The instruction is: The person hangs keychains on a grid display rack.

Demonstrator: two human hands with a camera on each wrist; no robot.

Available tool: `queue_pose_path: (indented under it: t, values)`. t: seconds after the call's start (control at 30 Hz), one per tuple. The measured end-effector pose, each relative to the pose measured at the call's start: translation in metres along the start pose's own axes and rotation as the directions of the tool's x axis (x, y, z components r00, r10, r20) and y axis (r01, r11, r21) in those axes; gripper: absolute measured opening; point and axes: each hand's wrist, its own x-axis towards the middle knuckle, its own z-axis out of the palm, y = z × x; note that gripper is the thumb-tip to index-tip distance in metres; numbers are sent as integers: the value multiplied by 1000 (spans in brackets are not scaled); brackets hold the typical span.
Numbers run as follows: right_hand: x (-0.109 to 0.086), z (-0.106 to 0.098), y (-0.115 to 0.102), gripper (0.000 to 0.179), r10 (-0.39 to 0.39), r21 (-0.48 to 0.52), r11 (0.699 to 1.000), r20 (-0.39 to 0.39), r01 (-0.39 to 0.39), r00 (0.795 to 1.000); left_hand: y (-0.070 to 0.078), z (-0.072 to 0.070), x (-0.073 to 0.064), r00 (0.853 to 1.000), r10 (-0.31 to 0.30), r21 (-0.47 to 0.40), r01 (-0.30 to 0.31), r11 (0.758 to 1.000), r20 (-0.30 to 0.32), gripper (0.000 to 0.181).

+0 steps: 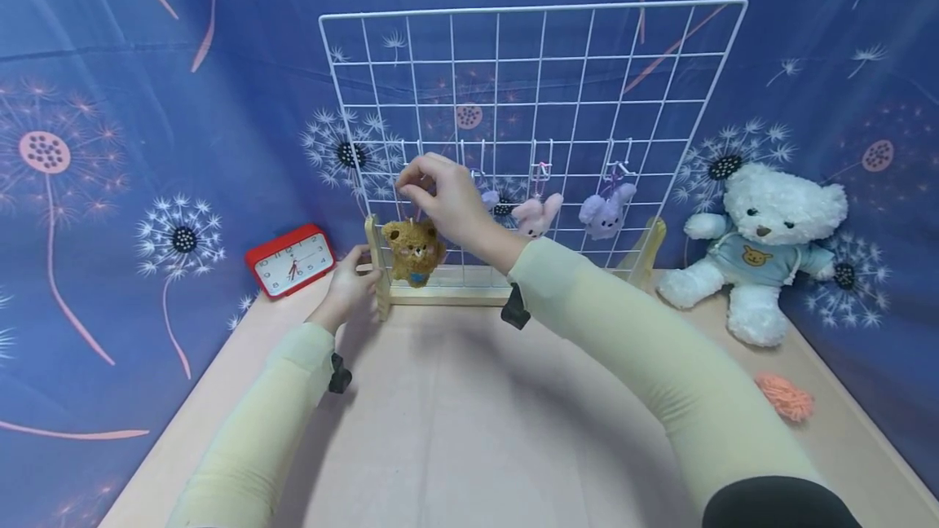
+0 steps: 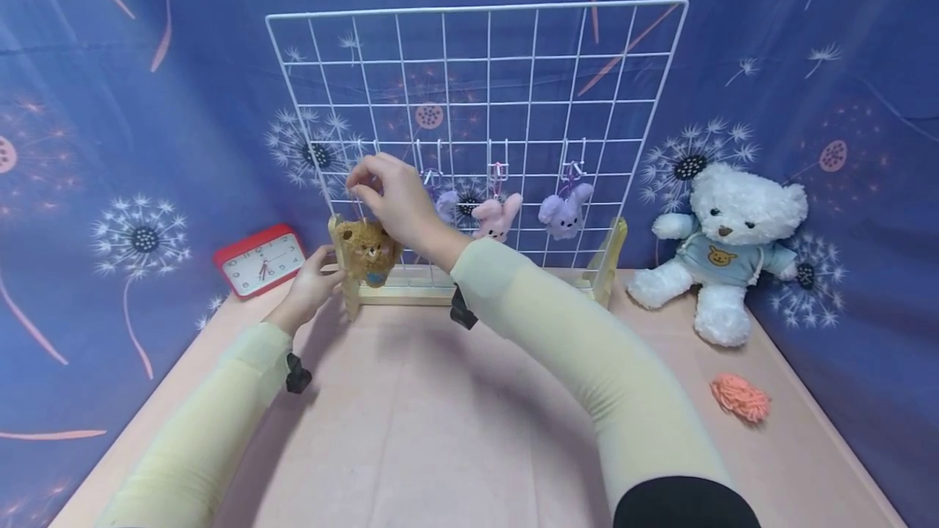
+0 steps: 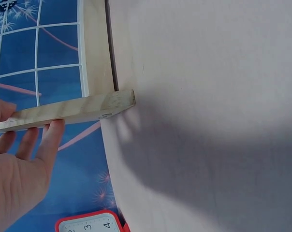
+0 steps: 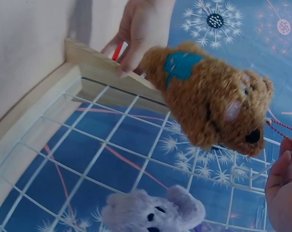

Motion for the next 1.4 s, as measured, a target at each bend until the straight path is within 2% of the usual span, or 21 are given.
queue_pose_path:
  t: [0.27, 0.7, 0.93, 1.13, 1.4]
  values:
    - [12, -3, -3, 7, 4, -39, 999, -13, -5, 1000, 0, 0, 0, 1000, 15, 0, -15, 1000, 3, 56]
    - [26, -2, -9, 9, 79, -35, 996, -28, -80, 996, -1, -2, 0, 1000, 21, -21, -21, 1000, 4, 55]
    - [27, 5, -5, 9, 147, -20, 989, -56, -149, 987, -2, 0, -1, 1000, 25, -5, -25, 1000, -4, 54]
    - [24, 9, 0, 11, 230, -38, 972, -82, -234, 970, -3, 1, 0, 1000, 21, -7, -21, 1000, -2, 55]
    - [23, 13, 6, 13, 233, -89, 966, -116, -244, 966, -4, 0, 1, 1000, 25, 0, -25, 1000, -2, 54]
